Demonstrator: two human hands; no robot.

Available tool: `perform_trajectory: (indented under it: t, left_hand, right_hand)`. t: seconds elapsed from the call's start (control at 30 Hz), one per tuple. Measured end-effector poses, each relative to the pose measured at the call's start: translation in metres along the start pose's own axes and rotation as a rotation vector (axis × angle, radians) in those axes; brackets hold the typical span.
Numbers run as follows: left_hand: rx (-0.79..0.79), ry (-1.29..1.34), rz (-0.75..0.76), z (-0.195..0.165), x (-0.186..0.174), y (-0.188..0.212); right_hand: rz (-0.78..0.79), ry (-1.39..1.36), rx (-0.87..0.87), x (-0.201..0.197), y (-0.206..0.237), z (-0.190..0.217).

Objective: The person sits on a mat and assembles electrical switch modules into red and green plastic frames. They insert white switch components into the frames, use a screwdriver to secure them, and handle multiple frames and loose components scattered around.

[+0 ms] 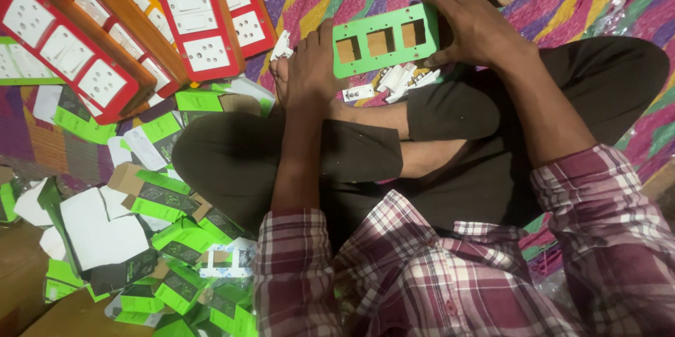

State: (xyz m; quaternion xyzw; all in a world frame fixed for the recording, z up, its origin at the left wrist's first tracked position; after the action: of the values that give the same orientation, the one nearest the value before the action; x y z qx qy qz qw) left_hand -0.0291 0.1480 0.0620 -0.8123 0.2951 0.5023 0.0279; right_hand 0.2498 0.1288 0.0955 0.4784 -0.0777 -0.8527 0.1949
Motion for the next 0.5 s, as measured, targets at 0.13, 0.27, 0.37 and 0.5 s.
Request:
perform_trajectory:
  t: [0.13,0.27,0.37,0.5]
  left_hand:
    - [-0.007,0.019,0.007,0.0012,0.0026,0.0003]
    - [-0.006,0.024,-0.001,0.0016,0.0035,0.0005]
    - [0.007,0.026,-0.007,0.0031,0.0050,0.0004]
    - [0.016,-0.012,-0.025,0.0060,0.0096,-0.0007]
  right_hand:
    - [0.006,0.005,0.004,0.0014,-0.0005,-0.0006]
    - [0.014,0.012,0.022,0.0026,-0.0003,-0.0017]
    - [0.005,-0.067,-0.002,0.0014,-0.0001,-0.0011]
    - [0.101,-0.062,0.099,0.0035,-0.0003,-0.0039]
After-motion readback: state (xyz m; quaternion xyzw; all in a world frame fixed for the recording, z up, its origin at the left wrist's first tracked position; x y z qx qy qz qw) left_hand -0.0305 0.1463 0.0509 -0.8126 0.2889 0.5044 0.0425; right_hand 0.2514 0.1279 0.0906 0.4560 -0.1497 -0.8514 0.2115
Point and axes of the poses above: each hand's wrist, its own y-axis away from the middle knuckle, its own x-axis out of the palm, z = x × y, the point moved 4 cm from there along -y, towards the middle knuckle, and after that the axes turned 7 degrees about x, right-handed, at the moved point
